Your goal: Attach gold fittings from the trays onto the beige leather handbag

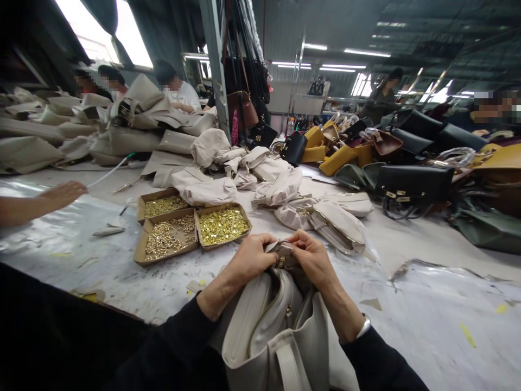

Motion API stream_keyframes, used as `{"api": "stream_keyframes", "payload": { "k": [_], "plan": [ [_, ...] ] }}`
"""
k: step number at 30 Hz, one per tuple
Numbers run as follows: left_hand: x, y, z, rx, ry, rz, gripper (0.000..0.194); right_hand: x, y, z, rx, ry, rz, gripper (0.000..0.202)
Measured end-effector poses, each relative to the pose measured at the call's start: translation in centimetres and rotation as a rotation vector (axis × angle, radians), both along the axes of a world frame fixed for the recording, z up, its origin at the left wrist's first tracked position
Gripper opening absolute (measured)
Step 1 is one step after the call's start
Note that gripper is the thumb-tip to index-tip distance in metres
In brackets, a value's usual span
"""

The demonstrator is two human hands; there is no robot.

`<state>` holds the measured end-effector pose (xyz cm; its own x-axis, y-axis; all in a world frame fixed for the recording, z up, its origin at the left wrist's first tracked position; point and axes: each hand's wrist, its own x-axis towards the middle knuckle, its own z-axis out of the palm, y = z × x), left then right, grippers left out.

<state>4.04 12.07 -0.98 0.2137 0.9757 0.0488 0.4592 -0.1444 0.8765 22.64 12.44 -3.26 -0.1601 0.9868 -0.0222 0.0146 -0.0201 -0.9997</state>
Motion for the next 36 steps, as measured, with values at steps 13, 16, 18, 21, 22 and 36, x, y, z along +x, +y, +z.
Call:
{"api": "stream_keyframes", "payload": {
  "k": [13,16,18,21,22,36],
  "plan": [
    [-0.2,0.1,-0.2,0.093,-0.002,-0.108,0.025,0.4,-0.5,0.7,-0.07,0.056,0.043,0.044],
    [-0.4,-0.6,1.1,0.183,0.148,-0.141,0.024,0.4,-0.4,0.7,-0.062,0.061,0.044,0.043],
    [-0.5,-0.9,1.8,0.227,0.269,-0.136,0.024,0.5,-0.4,0.7,-0.063,0.065,0.045,0.042],
    [-0.7,-0.7,2.0,0.222,0.307,-0.158,0.024,0.6,-0.3,0.6,-0.082,0.057,0.058,0.042],
    [-0.8,-0.5,1.8,0.208,0.276,-0.17,0.024,0.6,-0.3,0.6,-0.087,0.054,0.062,0.041],
    [-1.1,0.5,1.5,0.156,0.29,-0.066,0.022,-0.1,-0.3,0.8,-0.119,-0.001,0.003,0.045]
  ]
}}
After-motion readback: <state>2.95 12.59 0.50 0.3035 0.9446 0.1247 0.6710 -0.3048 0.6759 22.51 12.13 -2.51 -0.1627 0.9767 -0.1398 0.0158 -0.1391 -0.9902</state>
